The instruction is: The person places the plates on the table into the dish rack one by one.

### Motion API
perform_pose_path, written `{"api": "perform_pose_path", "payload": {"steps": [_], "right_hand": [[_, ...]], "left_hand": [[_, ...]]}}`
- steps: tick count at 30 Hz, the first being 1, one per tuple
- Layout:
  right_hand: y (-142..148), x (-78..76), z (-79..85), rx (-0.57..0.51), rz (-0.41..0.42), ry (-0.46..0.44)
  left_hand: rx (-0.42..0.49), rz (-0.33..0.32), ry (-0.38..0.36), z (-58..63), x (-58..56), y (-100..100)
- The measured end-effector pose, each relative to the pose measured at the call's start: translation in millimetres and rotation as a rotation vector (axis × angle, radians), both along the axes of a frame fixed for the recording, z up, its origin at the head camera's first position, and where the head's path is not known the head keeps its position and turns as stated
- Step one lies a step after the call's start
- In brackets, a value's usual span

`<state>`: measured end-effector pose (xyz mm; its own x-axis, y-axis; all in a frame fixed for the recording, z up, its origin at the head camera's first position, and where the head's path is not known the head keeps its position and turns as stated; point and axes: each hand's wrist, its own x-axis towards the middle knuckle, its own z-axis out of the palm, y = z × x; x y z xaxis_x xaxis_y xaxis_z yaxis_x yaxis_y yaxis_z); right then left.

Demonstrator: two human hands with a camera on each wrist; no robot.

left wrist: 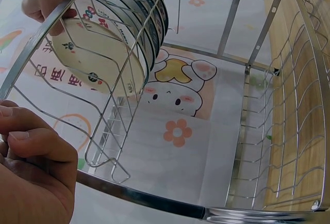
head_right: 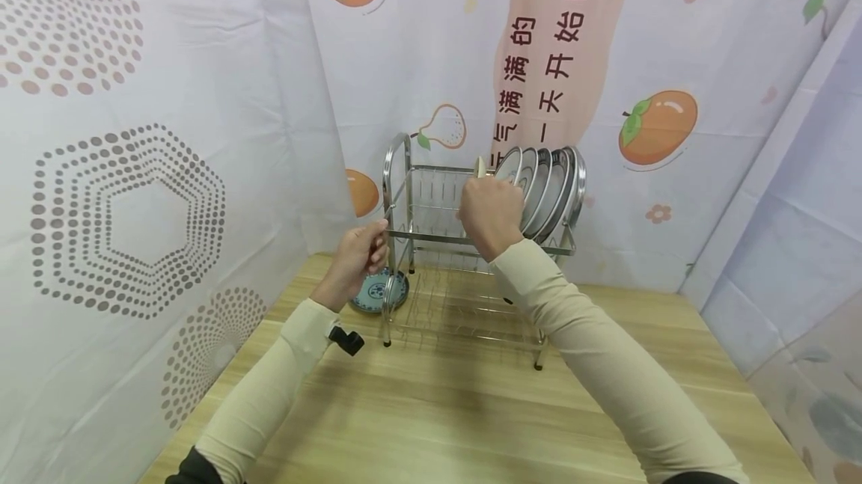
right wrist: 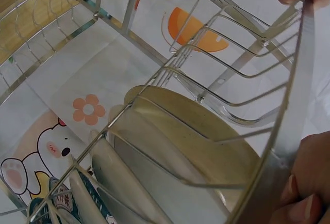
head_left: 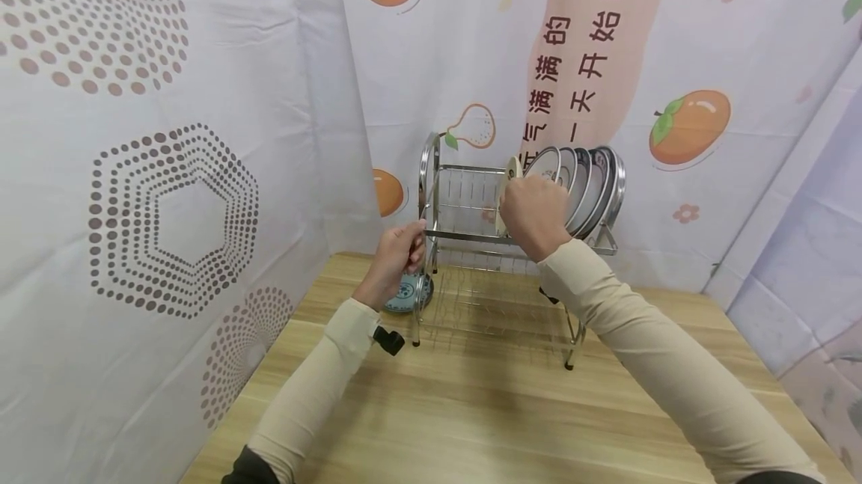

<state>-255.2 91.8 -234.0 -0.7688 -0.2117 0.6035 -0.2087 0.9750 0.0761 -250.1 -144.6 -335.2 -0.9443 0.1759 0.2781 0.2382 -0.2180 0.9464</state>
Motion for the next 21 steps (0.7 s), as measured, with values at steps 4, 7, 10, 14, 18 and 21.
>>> {"api": "perform_pose_path", "payload": {"steps": [4, 7, 10, 14, 18, 21], "right_hand": [[-3.2, -1.7, -2.1, 0.026, -0.012, -0.01], [-4.5, -2.6, -2.3, 0.039, -0.013, -0.03], [-5.5, -1.1, -1.8, 0.051, -0.016, -0.064], [-7.4, 1.3, -0.8, 0.068, -0.026, -0.102], [-8.1, 2.2, 0.3, 0.066, -0.034, -0.144], [-8.6, 2.6, 0.4, 0.047, -0.045, -0.173]], "left_hand": [[0.007, -0.002, 0.007, -1.3, -0.5, 0.2], [0.009, -0.001, 0.008, -1.9, -1.0, 0.6], [0.008, 0.002, 0.005, -2.5, -1.3, 1.3], [0.007, 0.004, -0.001, -2.9, -1.6, 1.1], [0.004, 0.004, -0.012, -2.6, -2.6, 0.4], [-0.001, 0.001, -0.011, -2.9, -3.1, 0.0]]}}
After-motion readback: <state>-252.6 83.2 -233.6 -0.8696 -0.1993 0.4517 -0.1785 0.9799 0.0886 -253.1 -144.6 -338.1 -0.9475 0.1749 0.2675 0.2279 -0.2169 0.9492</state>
